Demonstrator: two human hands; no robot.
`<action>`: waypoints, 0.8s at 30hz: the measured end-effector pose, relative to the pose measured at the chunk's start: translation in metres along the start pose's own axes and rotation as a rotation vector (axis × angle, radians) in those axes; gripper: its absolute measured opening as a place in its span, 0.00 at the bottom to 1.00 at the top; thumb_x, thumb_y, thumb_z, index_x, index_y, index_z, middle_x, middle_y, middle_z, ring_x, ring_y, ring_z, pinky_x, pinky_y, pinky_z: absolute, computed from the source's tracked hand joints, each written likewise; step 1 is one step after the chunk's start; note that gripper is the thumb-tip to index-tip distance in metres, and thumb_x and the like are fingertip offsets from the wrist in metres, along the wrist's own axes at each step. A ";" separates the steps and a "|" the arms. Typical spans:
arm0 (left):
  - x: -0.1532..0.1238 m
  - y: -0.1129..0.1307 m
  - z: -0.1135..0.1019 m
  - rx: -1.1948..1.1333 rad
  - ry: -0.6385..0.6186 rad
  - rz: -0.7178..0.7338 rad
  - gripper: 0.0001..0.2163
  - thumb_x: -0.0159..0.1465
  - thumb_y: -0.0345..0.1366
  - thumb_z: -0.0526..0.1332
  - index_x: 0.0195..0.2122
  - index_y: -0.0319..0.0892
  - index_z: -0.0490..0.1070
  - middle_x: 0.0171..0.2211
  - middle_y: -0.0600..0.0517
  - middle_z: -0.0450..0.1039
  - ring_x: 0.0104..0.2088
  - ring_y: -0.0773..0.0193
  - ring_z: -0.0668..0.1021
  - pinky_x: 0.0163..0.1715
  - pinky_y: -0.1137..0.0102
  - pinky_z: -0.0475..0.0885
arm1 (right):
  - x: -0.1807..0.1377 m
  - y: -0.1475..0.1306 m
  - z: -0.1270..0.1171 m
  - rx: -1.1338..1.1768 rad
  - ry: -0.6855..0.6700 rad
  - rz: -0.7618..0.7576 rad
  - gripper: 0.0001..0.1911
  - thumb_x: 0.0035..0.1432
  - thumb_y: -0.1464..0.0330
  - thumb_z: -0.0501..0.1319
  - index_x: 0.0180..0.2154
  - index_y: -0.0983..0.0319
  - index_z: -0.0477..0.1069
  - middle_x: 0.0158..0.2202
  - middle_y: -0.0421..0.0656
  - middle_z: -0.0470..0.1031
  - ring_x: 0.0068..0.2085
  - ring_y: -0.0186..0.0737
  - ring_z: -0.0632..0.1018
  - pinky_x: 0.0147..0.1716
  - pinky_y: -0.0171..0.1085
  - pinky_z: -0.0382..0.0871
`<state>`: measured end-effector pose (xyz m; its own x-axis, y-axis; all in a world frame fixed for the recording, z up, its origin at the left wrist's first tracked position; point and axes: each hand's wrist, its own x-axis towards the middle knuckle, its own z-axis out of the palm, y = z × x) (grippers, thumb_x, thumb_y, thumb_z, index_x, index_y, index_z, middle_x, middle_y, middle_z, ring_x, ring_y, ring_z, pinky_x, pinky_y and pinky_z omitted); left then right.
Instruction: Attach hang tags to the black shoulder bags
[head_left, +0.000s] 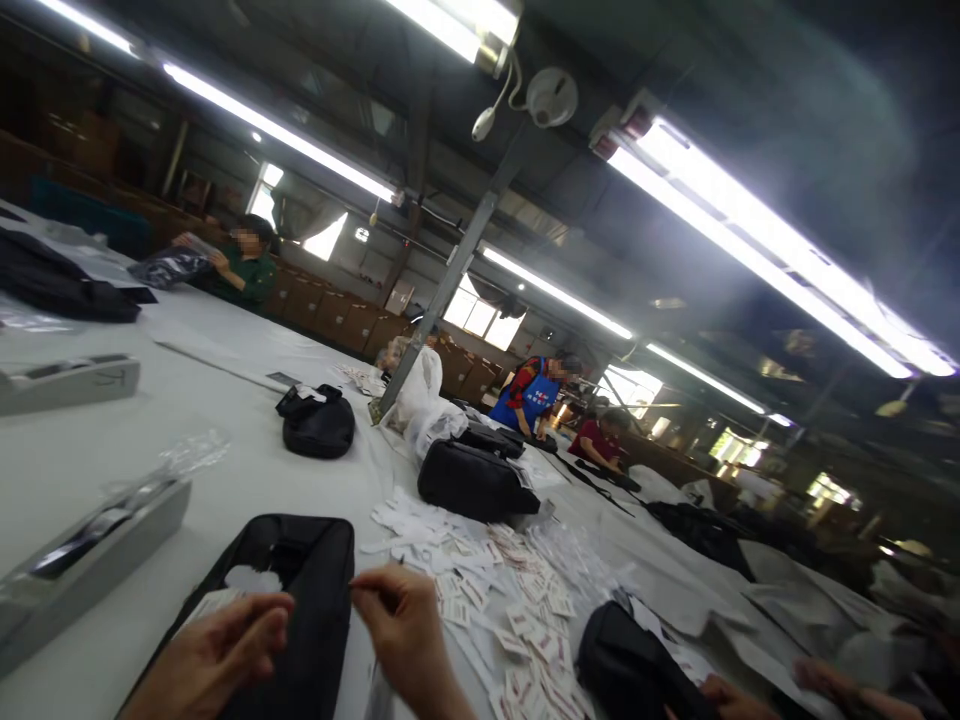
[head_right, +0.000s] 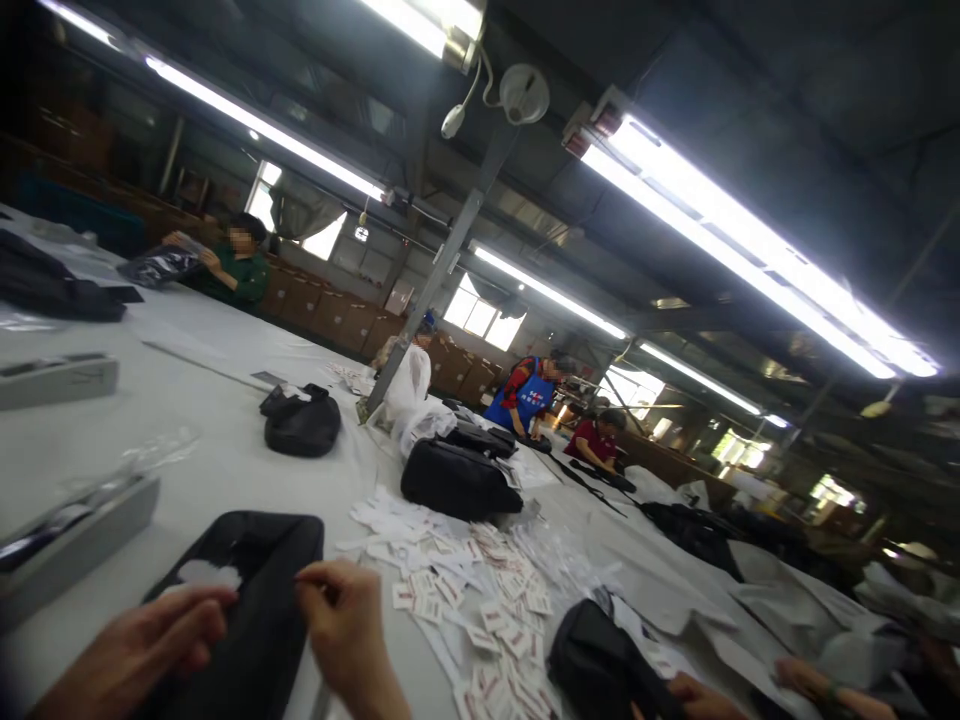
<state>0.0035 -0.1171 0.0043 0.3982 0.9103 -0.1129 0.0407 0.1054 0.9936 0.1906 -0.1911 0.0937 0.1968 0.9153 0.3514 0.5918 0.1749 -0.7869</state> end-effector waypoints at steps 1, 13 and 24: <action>-0.004 0.000 0.008 -0.017 -0.077 0.008 0.29 0.42 0.66 0.58 0.33 0.47 0.73 0.27 0.53 0.74 0.26 0.60 0.75 0.27 0.70 0.70 | -0.013 -0.001 0.017 -0.049 -0.023 -0.031 0.07 0.52 0.70 0.60 0.30 0.57 0.78 0.26 0.38 0.76 0.28 0.34 0.74 0.28 0.30 0.65; -0.037 0.000 -0.015 0.074 -0.172 0.214 0.19 0.59 0.53 0.54 0.26 0.41 0.70 0.21 0.54 0.68 0.24 0.65 0.69 0.25 0.74 0.64 | -0.060 0.003 0.067 -0.113 -0.091 0.010 0.12 0.56 0.67 0.57 0.23 0.61 0.73 0.22 0.38 0.71 0.25 0.34 0.71 0.25 0.30 0.59; 0.106 -0.006 -0.033 0.273 0.171 0.213 0.13 0.49 0.39 0.63 0.35 0.38 0.71 0.31 0.50 0.75 0.35 0.59 0.76 0.36 0.71 0.67 | -0.026 0.033 0.054 -0.441 -0.084 -0.018 0.10 0.56 0.70 0.50 0.29 0.58 0.69 0.21 0.38 0.72 0.22 0.35 0.72 0.23 0.31 0.56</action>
<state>0.0156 -0.0081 -0.0141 0.2664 0.9564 0.1195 0.2253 -0.1823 0.9571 0.1629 -0.1899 0.0314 0.1302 0.9431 0.3059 0.8749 0.0359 -0.4829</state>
